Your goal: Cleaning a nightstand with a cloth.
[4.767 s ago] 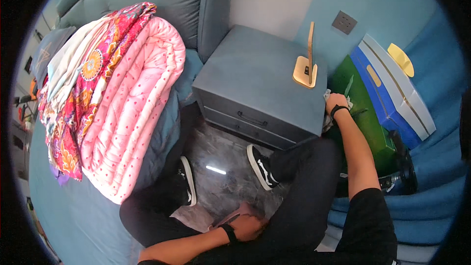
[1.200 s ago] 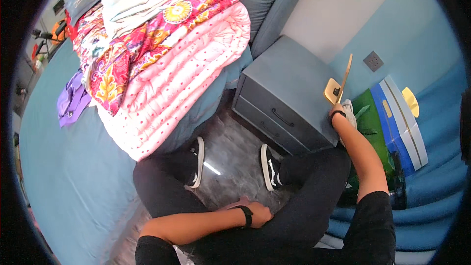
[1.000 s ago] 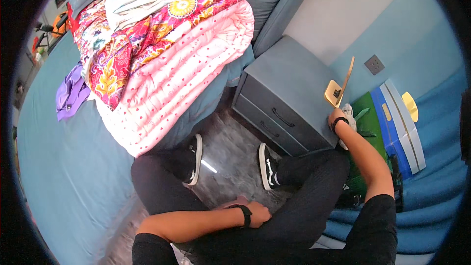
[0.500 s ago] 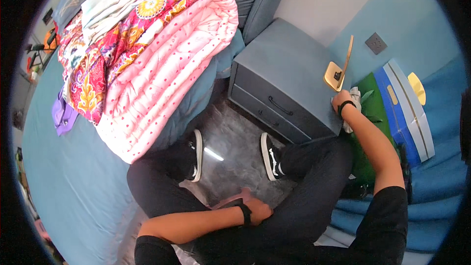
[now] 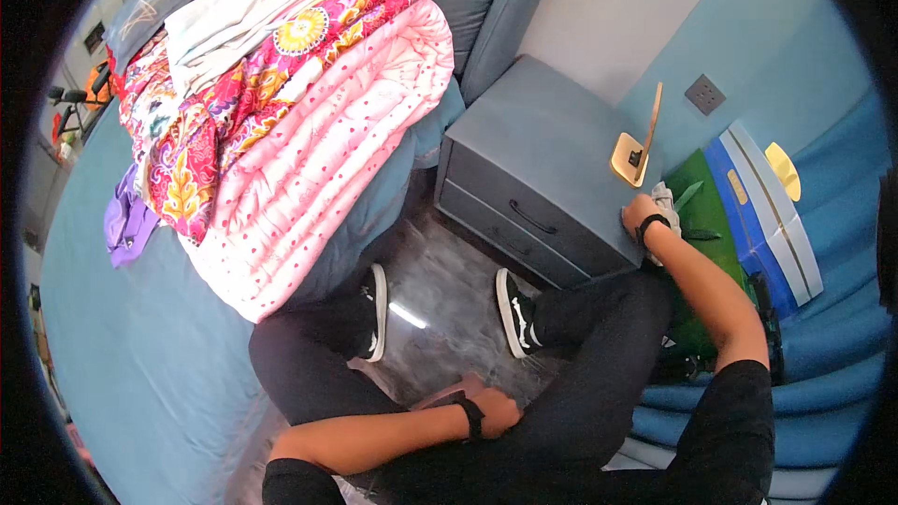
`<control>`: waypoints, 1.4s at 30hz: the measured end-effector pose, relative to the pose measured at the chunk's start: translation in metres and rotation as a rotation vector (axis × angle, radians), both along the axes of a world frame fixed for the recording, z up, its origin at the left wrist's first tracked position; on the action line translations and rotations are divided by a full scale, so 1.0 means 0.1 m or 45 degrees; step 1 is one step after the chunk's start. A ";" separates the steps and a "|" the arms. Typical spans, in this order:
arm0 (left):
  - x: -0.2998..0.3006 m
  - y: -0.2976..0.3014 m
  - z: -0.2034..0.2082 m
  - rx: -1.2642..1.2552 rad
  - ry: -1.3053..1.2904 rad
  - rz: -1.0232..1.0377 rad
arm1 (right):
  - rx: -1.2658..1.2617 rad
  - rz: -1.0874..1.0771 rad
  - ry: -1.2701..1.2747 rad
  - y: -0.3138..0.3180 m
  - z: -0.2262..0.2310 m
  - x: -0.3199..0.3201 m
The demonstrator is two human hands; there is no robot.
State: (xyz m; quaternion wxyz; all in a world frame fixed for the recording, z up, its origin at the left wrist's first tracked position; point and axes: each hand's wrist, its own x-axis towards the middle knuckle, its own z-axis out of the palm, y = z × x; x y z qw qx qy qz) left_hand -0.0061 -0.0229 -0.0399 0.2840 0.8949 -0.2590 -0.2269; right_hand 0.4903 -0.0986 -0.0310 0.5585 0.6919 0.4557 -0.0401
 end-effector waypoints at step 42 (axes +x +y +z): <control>-0.24 -0.11 -0.30 0.323 0.135 0.037 | 0.006 0.002 0.050 0.28 0.67 -0.99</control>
